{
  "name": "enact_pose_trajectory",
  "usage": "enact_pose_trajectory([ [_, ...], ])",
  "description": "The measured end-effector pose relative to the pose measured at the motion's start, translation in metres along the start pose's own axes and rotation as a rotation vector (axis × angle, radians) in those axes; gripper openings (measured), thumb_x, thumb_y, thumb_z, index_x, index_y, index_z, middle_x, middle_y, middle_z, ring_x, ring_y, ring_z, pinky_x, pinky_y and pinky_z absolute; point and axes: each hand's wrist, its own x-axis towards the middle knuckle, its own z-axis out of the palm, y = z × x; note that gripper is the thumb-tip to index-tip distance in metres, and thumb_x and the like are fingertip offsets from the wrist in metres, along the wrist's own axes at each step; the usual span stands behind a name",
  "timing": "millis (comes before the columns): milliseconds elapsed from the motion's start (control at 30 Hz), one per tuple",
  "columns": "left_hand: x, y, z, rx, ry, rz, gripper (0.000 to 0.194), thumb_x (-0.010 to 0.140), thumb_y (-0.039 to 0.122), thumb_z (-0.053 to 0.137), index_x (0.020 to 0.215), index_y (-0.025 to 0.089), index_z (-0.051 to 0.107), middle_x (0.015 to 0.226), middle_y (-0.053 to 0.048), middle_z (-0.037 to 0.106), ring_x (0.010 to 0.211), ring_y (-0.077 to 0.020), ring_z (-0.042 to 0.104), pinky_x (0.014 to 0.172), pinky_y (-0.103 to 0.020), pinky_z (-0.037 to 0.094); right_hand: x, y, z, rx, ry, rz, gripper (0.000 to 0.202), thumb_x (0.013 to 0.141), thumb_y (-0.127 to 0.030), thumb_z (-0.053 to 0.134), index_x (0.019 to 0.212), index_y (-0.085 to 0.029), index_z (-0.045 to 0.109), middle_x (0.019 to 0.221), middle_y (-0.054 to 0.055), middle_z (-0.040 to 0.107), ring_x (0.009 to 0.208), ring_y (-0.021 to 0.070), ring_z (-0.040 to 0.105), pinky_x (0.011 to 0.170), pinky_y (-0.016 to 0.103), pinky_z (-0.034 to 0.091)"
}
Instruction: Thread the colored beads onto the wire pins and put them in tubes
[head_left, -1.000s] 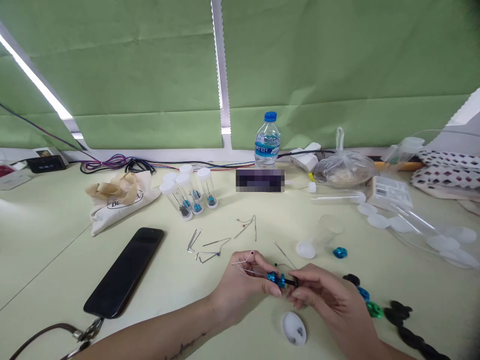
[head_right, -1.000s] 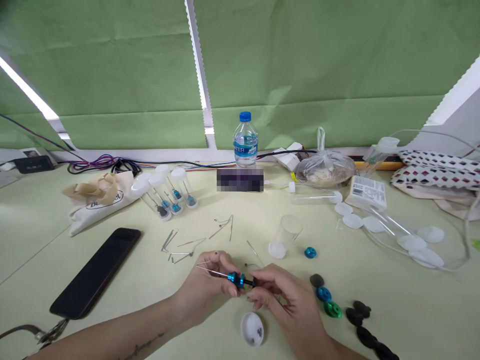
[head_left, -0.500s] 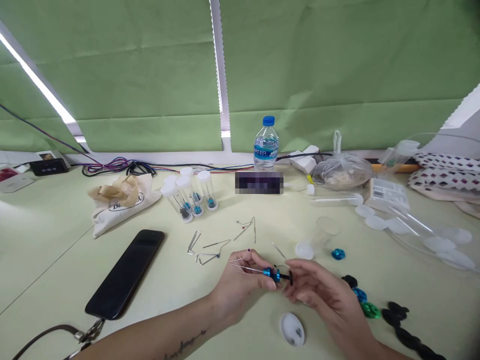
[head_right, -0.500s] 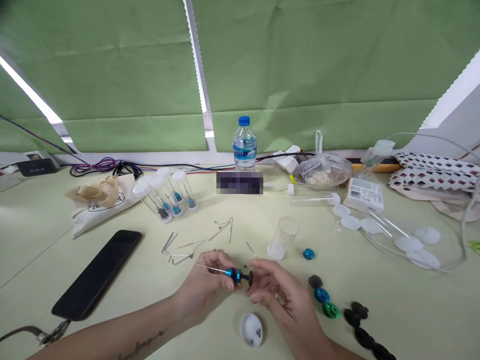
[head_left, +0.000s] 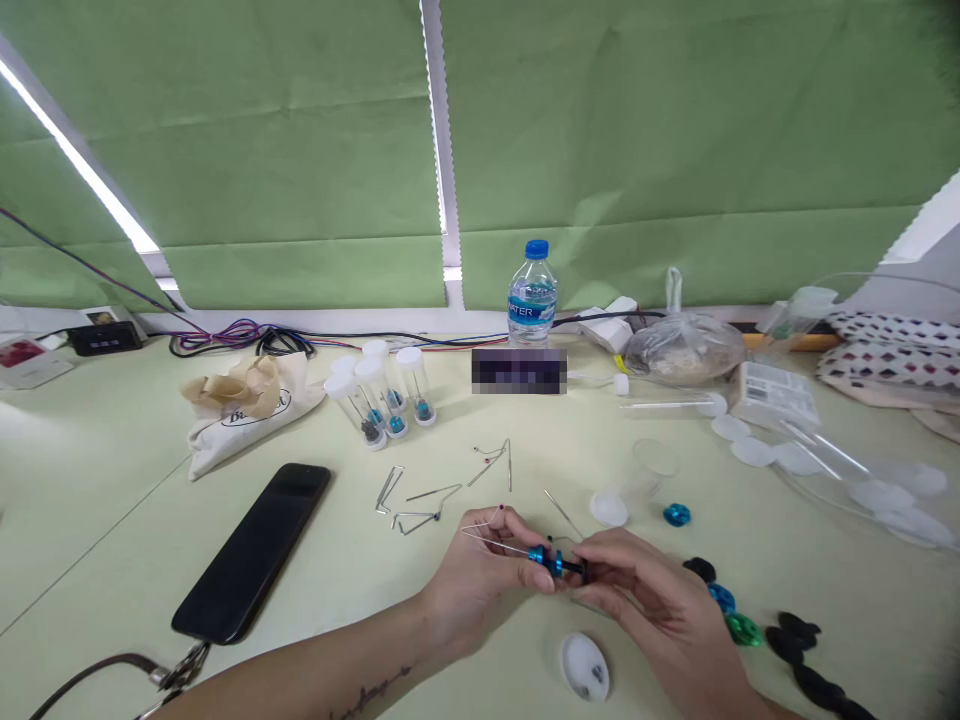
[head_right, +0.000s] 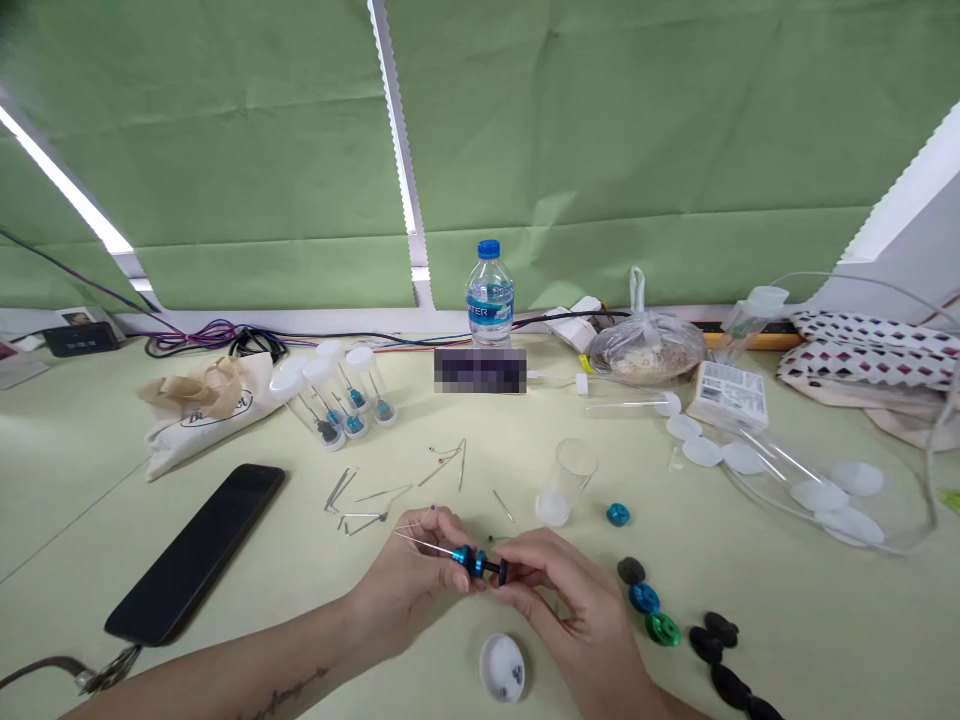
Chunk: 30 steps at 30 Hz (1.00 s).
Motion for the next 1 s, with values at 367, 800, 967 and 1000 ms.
enact_pose_trajectory([
  [367,0.0001,0.0030,0.0007,-0.008,0.002,0.022,0.028,0.047,-0.001,0.082,0.064,0.012,0.064,0.062,-0.003,0.071,0.057,-0.0159,0.065,0.064,-0.030,0.050,-0.0035,0.0040,0.0024,-0.002,0.058,0.066,0.039,0.083,-0.010,0.064,0.115,-0.033,0.060,0.106,0.003,0.060,0.077,0.0149,0.068,0.068,0.024,0.060],
  [800,0.0003,0.0016,0.0013,-0.004,0.002,0.031,0.029,0.046,-0.001,0.083,0.064,0.012,0.065,0.062,-0.003,0.071,0.057,-0.0146,0.064,0.062,-0.028,0.049,0.0015,-0.0010,-0.0010,-0.147,-0.035,-0.098,0.029,0.086,-0.005,0.059,0.104,-0.027,0.063,0.094,0.004,0.059,0.083,0.0166,0.062,0.068,0.024,0.055],
  [967,-0.0005,0.0023,0.0016,0.012,-0.001,0.010,0.030,0.045,-0.001,0.083,0.064,0.012,0.064,0.065,-0.005,0.072,0.060,-0.0157,0.065,0.065,-0.030,0.050,-0.0012,0.0010,-0.0011,-0.111,-0.036,-0.069,0.028,0.086,-0.006,0.060,0.103,-0.028,0.063,0.092,0.003,0.063,0.082,0.0159,0.063,0.069,0.024,0.055],
  [1000,-0.0006,0.0022,0.0016,0.015,-0.004,0.006,0.030,0.045,-0.001,0.083,0.064,0.012,0.064,0.066,-0.005,0.073,0.061,-0.0161,0.065,0.065,-0.031,0.050,-0.0017,0.0017,-0.0010,-0.103,-0.035,-0.062,0.028,0.085,-0.006,0.061,0.103,-0.028,0.063,0.091,0.002,0.064,0.082,0.0159,0.063,0.068,0.023,0.055],
])
